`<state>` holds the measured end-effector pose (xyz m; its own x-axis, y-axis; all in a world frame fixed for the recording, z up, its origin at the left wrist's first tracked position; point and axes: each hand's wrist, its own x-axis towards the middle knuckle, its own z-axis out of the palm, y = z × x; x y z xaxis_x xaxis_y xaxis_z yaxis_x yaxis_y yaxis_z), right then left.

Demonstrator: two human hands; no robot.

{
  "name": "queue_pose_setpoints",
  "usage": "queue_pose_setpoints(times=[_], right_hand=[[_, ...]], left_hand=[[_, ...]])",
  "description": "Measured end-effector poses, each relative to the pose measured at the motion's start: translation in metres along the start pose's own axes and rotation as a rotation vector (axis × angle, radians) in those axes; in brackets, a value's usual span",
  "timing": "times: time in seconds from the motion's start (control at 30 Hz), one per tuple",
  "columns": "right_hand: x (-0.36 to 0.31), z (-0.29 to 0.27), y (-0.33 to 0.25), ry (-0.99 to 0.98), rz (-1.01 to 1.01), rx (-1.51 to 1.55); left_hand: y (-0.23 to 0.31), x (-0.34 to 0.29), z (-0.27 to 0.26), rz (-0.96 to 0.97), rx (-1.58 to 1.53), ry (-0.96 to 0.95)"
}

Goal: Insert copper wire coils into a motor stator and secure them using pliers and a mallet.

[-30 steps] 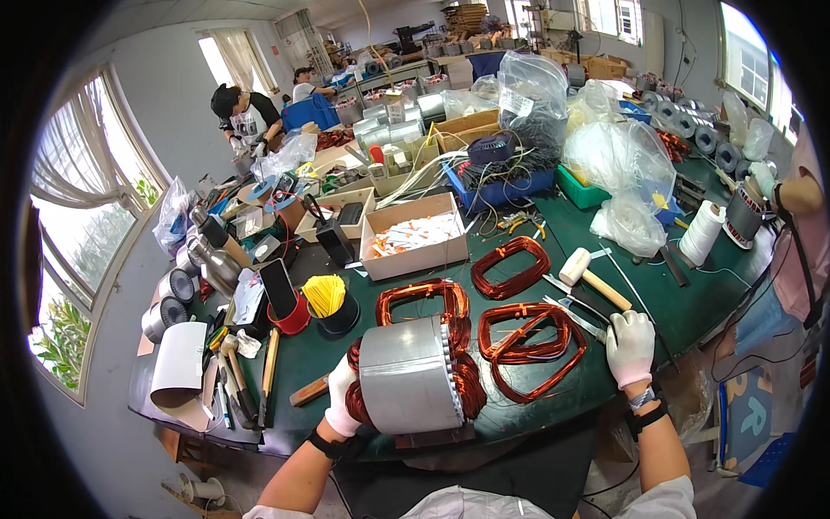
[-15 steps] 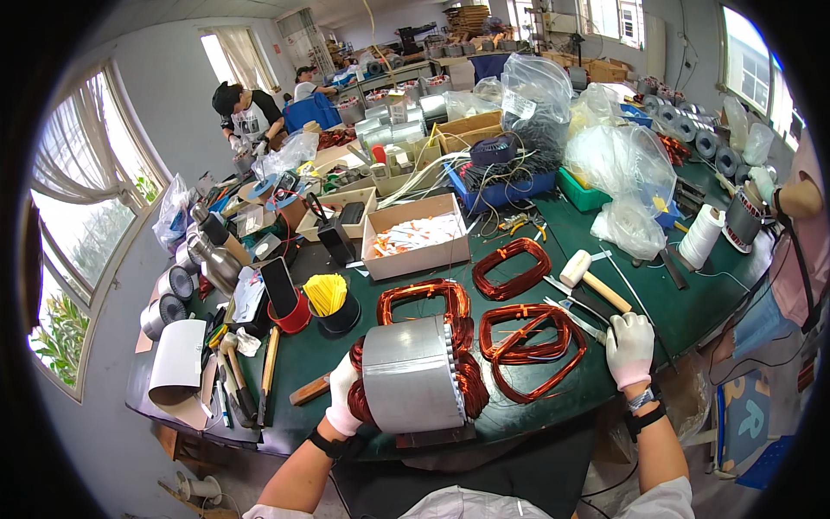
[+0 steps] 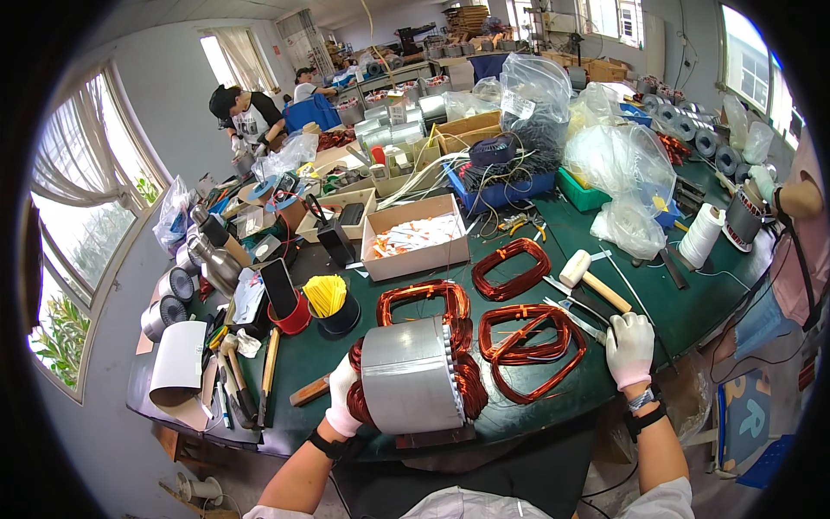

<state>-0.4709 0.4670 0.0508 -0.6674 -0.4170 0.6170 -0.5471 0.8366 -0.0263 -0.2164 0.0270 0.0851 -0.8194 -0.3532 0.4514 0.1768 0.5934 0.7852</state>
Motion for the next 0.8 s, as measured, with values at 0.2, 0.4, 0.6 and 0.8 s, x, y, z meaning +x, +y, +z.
queue_pose_setpoints(times=[0.2, 0.4, 0.6, 0.8], right_hand=[[0.001, 0.0, -0.001, -0.002, 0.002, 0.005], [0.002, 0.0, -0.002, 0.001, -0.002, -0.001], [0.002, 0.0, -0.001, -0.01, -0.008, -0.011], [0.003, 0.0, -0.004, 0.0, -0.02, 0.002]], left_hand=[[-0.007, -0.003, 0.001, -0.012, -0.001, 0.004], [-0.026, -0.008, 0.001, -0.036, -0.013, -0.02], [-0.017, -0.003, -0.001, 0.067, 0.011, -0.06], [-0.028, -0.004, 0.004, 0.063, -0.104, 0.042]])
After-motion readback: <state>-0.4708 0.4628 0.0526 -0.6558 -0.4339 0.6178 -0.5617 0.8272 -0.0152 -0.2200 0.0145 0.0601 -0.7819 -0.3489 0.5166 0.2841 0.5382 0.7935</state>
